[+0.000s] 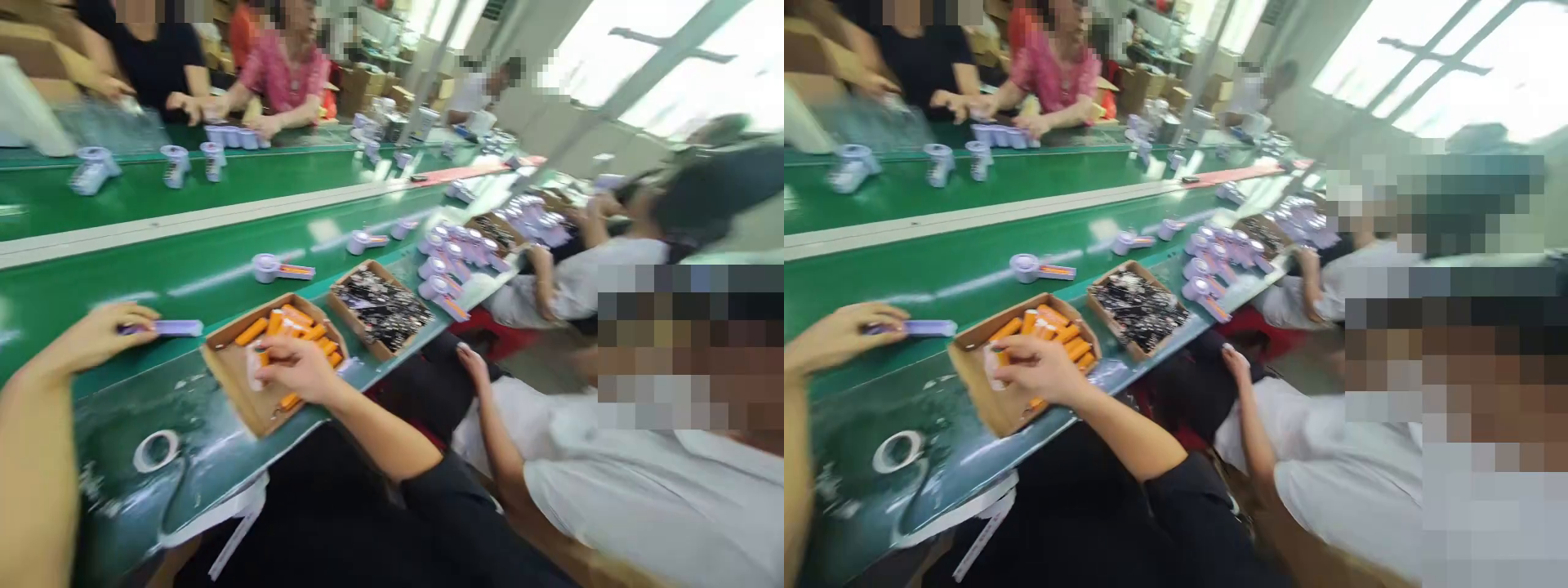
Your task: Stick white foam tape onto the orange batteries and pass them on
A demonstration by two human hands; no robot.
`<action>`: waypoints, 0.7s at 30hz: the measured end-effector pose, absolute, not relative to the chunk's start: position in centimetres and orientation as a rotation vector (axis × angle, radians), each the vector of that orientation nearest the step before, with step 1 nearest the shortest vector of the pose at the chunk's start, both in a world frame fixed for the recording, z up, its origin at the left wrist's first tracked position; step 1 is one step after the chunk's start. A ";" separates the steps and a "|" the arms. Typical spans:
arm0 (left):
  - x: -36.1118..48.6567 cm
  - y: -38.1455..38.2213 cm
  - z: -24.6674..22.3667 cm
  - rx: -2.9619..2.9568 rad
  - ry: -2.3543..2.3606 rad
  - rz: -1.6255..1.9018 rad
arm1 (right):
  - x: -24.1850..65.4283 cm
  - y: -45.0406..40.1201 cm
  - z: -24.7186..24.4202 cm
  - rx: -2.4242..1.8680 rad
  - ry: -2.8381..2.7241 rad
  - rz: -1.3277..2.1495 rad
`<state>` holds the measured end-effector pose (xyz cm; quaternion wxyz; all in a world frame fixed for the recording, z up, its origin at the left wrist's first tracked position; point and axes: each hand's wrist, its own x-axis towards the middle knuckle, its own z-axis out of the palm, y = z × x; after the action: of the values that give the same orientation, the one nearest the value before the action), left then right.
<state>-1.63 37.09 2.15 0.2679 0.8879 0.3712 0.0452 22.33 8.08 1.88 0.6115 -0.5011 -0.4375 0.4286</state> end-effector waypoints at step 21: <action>0.5 35.3 2.5 2.326 1.436 0.381 | 17.6 29.5 3.9 -1.587 -2.116 0.776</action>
<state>0.53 35.32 2.52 0.1897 0.8274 0.5109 0.1357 17.64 29.50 3.91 0.1913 -0.5652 -0.7535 0.2761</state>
